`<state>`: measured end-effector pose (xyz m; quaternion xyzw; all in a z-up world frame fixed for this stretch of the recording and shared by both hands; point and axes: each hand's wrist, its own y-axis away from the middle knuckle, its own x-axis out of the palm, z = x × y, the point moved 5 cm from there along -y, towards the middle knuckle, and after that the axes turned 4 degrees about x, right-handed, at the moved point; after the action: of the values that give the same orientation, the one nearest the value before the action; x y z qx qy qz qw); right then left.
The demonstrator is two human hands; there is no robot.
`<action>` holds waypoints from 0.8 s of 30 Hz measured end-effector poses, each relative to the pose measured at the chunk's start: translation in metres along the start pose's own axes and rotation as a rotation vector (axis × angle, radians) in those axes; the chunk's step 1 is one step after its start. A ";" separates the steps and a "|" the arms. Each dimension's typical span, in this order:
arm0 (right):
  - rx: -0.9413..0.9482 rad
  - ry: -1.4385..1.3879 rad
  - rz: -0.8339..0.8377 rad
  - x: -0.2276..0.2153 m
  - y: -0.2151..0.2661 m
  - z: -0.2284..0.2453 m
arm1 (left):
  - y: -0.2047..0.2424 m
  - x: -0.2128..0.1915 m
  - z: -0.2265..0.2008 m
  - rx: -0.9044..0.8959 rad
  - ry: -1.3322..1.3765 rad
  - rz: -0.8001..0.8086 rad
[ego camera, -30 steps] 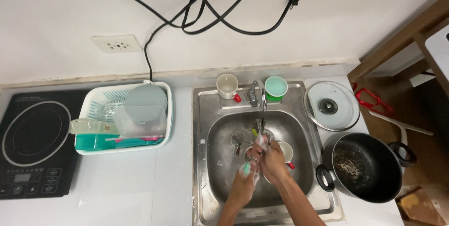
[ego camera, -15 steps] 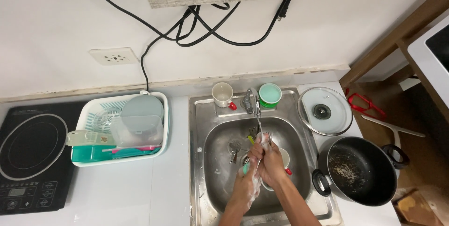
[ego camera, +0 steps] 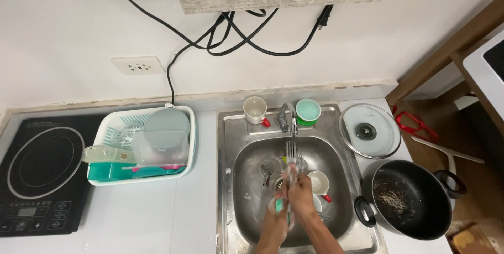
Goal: Washing and rinsing various pieces of cutlery and small dishes in a kitchen sink using a sponge and soap.
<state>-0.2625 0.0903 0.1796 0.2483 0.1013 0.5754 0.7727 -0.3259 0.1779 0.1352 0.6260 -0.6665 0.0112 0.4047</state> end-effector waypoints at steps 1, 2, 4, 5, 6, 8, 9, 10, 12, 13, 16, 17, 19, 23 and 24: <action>0.034 0.022 -0.028 0.003 0.004 0.009 | 0.003 0.000 -0.011 0.082 -0.264 -0.070; 0.070 0.043 -0.057 0.006 0.010 0.016 | 0.008 0.001 -0.021 0.161 -0.528 -0.143; 0.083 -0.007 -0.061 0.007 0.008 0.014 | -0.016 -0.028 0.017 0.259 -0.782 -0.172; 0.092 -0.060 -0.068 0.007 0.007 0.014 | -0.027 -0.040 0.034 0.359 -1.035 -0.197; 0.094 -0.061 -0.067 0.004 0.006 0.010 | -0.030 -0.043 0.039 0.358 -1.036 -0.198; 0.079 -0.105 -0.044 -0.002 0.003 0.002 | -0.023 -0.031 0.033 0.944 -1.076 -0.108; 0.082 -0.106 -0.045 -0.003 0.002 0.003 | -0.013 -0.023 0.021 0.940 -1.077 -0.107; 0.055 -0.077 -0.073 -0.007 0.002 0.003 | -0.009 -0.021 0.019 0.678 -0.946 -0.061; 0.037 -0.048 -0.110 -0.016 0.002 0.001 | -0.001 -0.021 0.024 0.406 -0.810 -0.012; 0.034 -0.047 -0.081 -0.018 0.002 -0.001 | 0.000 -0.023 0.030 0.346 -0.784 0.033; 0.012 -0.043 -0.011 -0.027 0.000 -0.001 | 0.008 -0.010 0.024 0.205 -0.665 0.096; -0.010 -0.042 0.042 -0.027 0.000 0.000 | 0.012 -0.004 0.020 0.132 -0.575 0.104; 0.014 0.015 0.080 -0.028 0.010 0.014 | 0.020 0.005 0.005 0.087 -0.601 0.092; -0.064 0.177 0.202 -0.023 0.016 0.022 | 0.017 0.002 -0.002 -0.003 -0.690 0.010; -0.061 0.176 0.203 -0.025 0.016 0.009 | 0.018 0.006 -0.007 -0.005 -0.691 0.008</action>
<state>-0.2795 0.0673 0.1922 0.1820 0.1255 0.6728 0.7060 -0.3367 0.1806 0.1520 0.5891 -0.7668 -0.2014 0.1563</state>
